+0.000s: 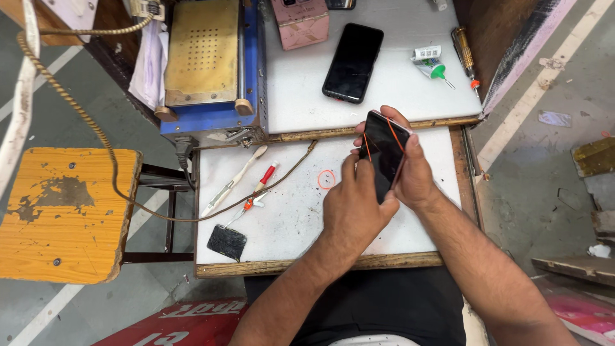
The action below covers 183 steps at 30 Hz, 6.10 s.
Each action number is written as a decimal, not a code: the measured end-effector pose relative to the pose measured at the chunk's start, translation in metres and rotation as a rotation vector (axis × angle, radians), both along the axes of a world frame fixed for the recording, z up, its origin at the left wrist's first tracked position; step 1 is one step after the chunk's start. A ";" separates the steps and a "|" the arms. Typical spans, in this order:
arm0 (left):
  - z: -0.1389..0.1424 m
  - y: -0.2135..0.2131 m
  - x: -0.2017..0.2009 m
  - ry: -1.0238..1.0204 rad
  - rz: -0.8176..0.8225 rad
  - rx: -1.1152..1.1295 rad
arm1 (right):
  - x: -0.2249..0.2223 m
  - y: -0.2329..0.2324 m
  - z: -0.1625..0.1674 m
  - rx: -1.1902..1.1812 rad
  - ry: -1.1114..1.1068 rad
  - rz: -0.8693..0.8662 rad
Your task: The person picks up a smartphone from the workbench and wraps an orange cord around its body in a crisscross diamond pattern, stretching and repositioning the string around the edges and corners. They continue tightening and adjusting the wrapped cord over the phone's back and screen.
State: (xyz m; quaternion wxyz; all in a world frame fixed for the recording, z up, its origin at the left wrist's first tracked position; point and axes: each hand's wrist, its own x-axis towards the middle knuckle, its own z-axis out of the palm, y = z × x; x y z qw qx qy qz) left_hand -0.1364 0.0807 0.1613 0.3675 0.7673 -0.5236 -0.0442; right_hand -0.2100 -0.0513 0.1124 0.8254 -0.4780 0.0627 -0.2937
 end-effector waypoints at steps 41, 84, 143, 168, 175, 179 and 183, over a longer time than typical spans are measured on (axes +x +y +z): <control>-0.086 0.016 0.007 -0.340 0.057 -0.077 | 0.011 0.023 0.000 -0.025 0.200 -0.205; -0.016 0.029 0.070 0.385 -0.125 -0.166 | -0.002 -0.005 -0.004 -0.068 0.220 -0.286; -0.071 0.022 0.105 1.614 -0.117 -0.480 | -0.008 0.001 -0.017 -0.864 0.217 -0.059; -0.072 0.020 0.100 1.460 -0.140 -0.399 | -0.006 0.007 -0.012 -1.249 0.347 -0.243; -0.072 0.020 0.093 1.255 -0.200 -0.415 | -0.003 0.002 -0.011 -0.745 0.244 -0.087; -0.069 0.021 0.087 1.084 -0.236 -0.287 | -0.001 -0.001 -0.010 -0.448 0.410 -0.086; -0.063 0.022 0.085 0.911 -0.230 -0.191 | -0.003 -0.004 -0.011 -0.393 0.410 -0.104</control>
